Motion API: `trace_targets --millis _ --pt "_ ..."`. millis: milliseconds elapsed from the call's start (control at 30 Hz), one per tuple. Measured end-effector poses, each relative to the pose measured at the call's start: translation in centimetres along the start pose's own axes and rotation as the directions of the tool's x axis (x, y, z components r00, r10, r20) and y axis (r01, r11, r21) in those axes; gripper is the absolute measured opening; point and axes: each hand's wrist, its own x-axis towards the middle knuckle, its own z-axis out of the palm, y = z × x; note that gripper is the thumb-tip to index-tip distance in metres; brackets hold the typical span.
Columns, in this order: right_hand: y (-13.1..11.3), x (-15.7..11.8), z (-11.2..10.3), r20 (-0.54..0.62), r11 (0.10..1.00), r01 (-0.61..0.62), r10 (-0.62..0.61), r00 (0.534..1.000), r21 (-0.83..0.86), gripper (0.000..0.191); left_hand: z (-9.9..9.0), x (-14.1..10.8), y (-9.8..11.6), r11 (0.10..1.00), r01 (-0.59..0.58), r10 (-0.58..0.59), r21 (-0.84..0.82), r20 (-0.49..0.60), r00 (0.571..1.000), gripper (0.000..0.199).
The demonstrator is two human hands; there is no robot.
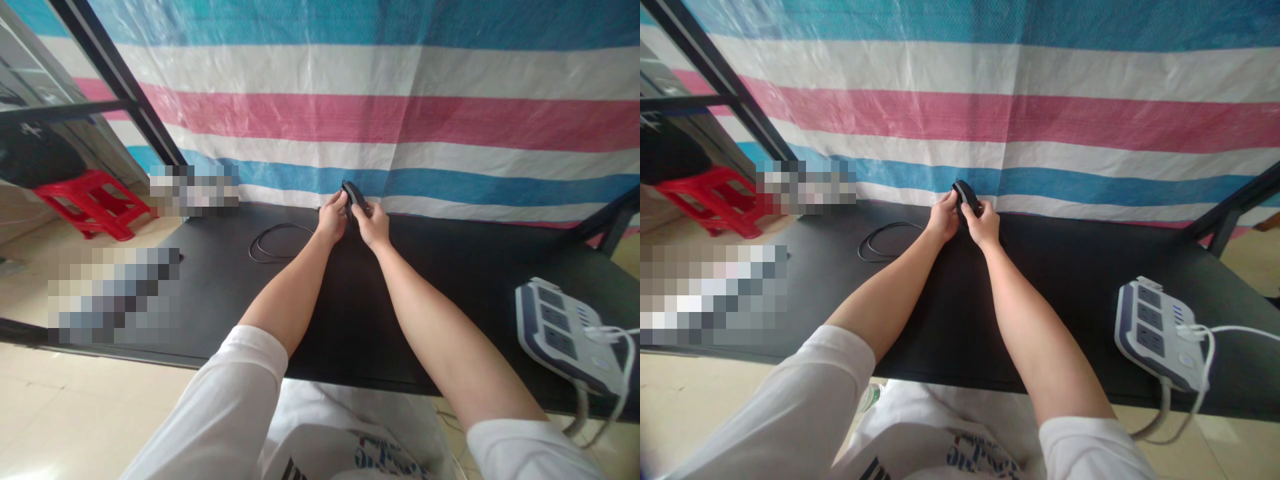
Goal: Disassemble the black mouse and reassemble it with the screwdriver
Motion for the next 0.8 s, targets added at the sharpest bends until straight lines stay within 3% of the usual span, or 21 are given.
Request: trace_targets --millis 400,633,800 --pt "0.20 0.03 -0.03 0.052 0.997 -0.048 0.045 0.998 0.066 0.053 -0.16 -0.02 0.00 1.000 -0.010 0.010 -0.029 0.021 1.000 0.011" --pt "0.84 0.26 0.02 0.095 0.994 0.038 -0.048 0.994 0.105 0.052 -0.17 -0.06 0.14 1.000 -0.003 0.003 -0.019 -0.001 1.000 0.012" --pt "0.54 0.32 -0.20 0.107 0.994 0.037 -0.048 0.993 0.102 0.051 -0.16 0.00 0.17 1.000 -0.002 0.001 -0.028 -0.043 0.999 0.012"
